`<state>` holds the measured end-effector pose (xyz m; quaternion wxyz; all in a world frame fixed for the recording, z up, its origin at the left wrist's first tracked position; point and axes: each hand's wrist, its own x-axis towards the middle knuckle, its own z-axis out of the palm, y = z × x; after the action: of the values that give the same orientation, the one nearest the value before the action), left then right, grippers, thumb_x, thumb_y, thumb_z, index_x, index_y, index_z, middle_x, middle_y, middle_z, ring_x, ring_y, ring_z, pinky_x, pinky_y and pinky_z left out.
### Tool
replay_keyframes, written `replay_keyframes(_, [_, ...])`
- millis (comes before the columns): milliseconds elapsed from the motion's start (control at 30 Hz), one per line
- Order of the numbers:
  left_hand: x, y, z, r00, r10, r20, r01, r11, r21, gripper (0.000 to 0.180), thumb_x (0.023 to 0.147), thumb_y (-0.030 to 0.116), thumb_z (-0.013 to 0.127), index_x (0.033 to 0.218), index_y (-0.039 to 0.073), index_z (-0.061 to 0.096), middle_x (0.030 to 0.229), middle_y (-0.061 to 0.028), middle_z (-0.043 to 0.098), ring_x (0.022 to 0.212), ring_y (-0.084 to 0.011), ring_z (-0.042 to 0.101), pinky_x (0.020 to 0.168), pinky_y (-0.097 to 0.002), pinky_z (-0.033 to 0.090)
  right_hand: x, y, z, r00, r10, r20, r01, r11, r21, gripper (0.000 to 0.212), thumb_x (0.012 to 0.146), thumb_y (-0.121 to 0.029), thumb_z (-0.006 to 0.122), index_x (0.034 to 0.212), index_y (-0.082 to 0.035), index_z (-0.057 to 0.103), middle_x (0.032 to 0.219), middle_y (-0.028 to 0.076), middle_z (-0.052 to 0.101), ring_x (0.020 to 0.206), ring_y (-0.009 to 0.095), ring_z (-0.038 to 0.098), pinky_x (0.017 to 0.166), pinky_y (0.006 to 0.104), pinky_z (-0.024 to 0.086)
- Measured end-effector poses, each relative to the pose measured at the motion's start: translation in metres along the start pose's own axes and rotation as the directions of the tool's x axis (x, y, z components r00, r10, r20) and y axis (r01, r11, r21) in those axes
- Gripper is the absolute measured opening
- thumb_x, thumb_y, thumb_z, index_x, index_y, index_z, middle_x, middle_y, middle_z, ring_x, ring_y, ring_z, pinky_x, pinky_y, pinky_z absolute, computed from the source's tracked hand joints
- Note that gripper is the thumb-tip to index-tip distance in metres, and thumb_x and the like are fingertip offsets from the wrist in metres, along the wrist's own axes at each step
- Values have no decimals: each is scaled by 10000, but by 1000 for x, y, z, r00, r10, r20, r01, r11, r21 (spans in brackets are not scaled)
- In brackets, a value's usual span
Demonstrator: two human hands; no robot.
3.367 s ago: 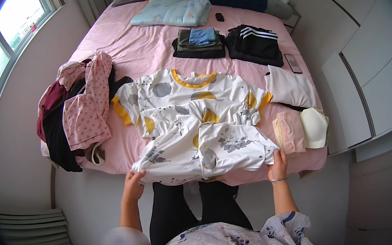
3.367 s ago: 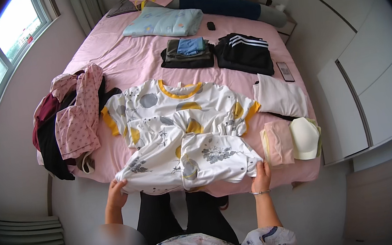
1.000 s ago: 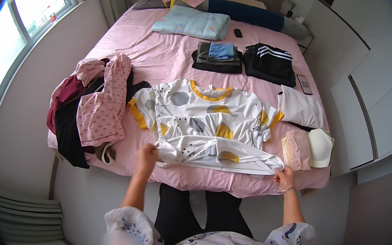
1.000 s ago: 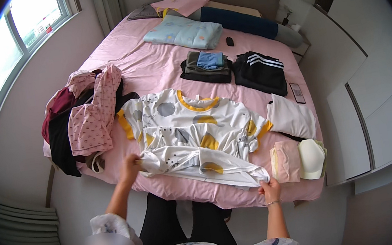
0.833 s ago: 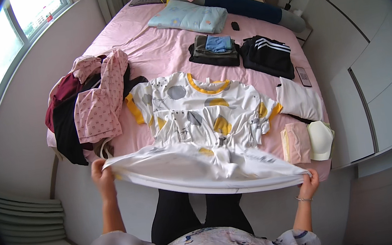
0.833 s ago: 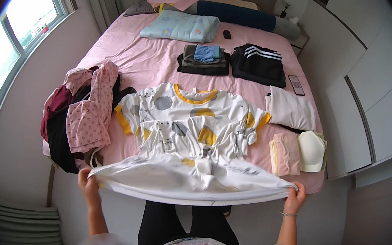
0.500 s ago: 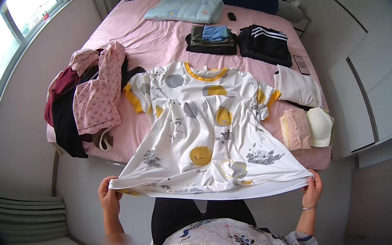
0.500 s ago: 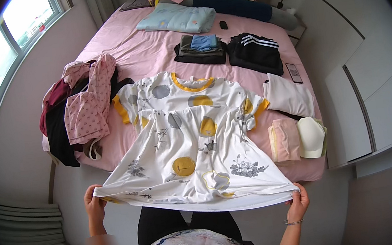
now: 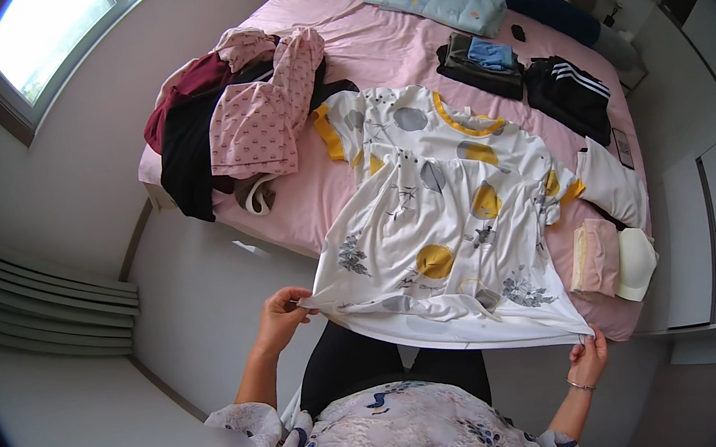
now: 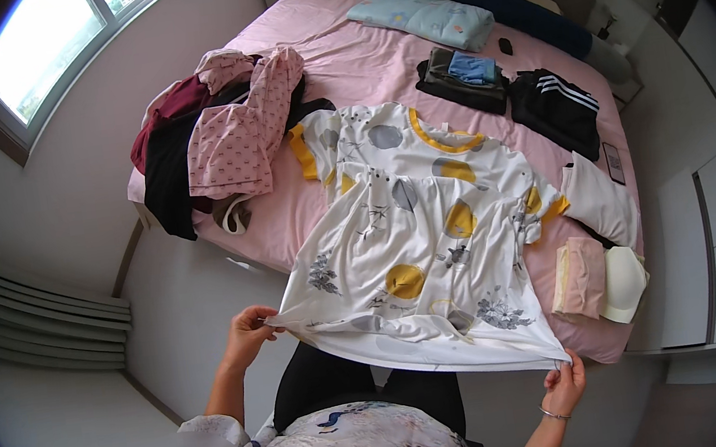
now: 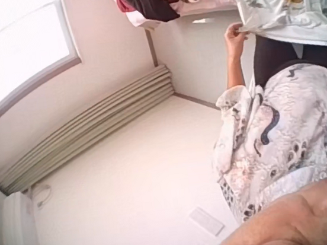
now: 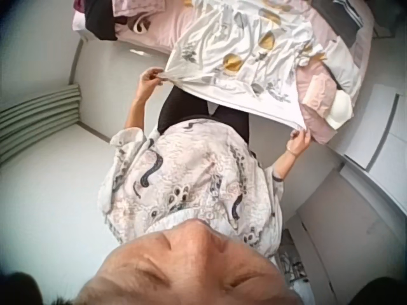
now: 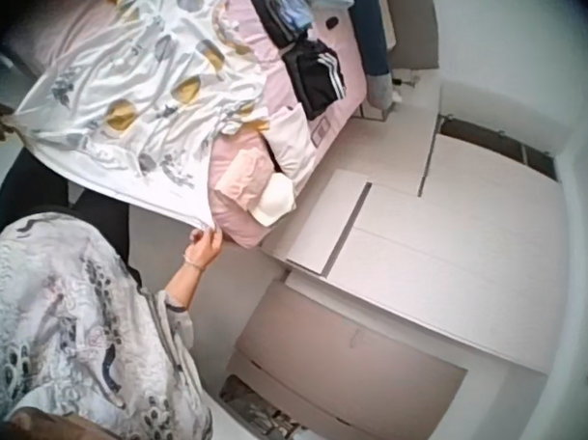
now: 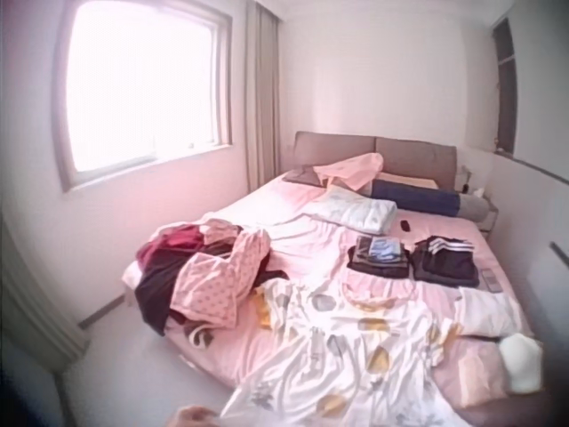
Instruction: The person folds a white button-up shirt, a patterned long-sleeve shirt, and black pants on a bed. Each item is smoothed, folded in sections, and placed into a neat stack on the bed.
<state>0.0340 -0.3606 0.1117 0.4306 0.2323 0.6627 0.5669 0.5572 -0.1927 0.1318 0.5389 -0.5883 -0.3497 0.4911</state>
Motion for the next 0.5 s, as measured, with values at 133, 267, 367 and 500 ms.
replay_keyframes(133, [-1,-14,3,967,253,-15,-214,845,491,116,727,12,634,825,22,573,770,-72,610,631,-195,595,557,-295,474,1,-5,3,999,22,-42,-18,995,101,144,900,-97,485,1025,-56,545,700,14,541,486,59,475,411,179,378])
replay_keyframes(267, [1,-31,10,936,349,36,-222,510,831,173,716,150,662,756,37,538,722,-136,591,618,-340,563,582,-397,467,-10,-7,9,998,-55,-6,55,994,93,142,893,-90,495,1019,-53,552,741,17,561,504,53,469,436,167,381])
replay_keyframes(367, [7,-36,34,966,242,90,-200,479,855,173,763,244,592,777,72,591,716,-137,613,686,-336,596,601,-420,470,-16,-21,44,986,-163,30,166,959,-230,157,877,-81,512,1004,-24,584,802,16,589,511,34,445,445,160,375])
replay_keyframes(500, [29,-33,63,946,146,288,-322,357,877,161,778,225,559,784,89,644,766,-125,628,710,-319,605,627,-416,482,-17,-26,105,906,-145,399,295,891,-345,188,822,-12,517,968,-39,633,709,-9,566,533,30,483,463,185,398])
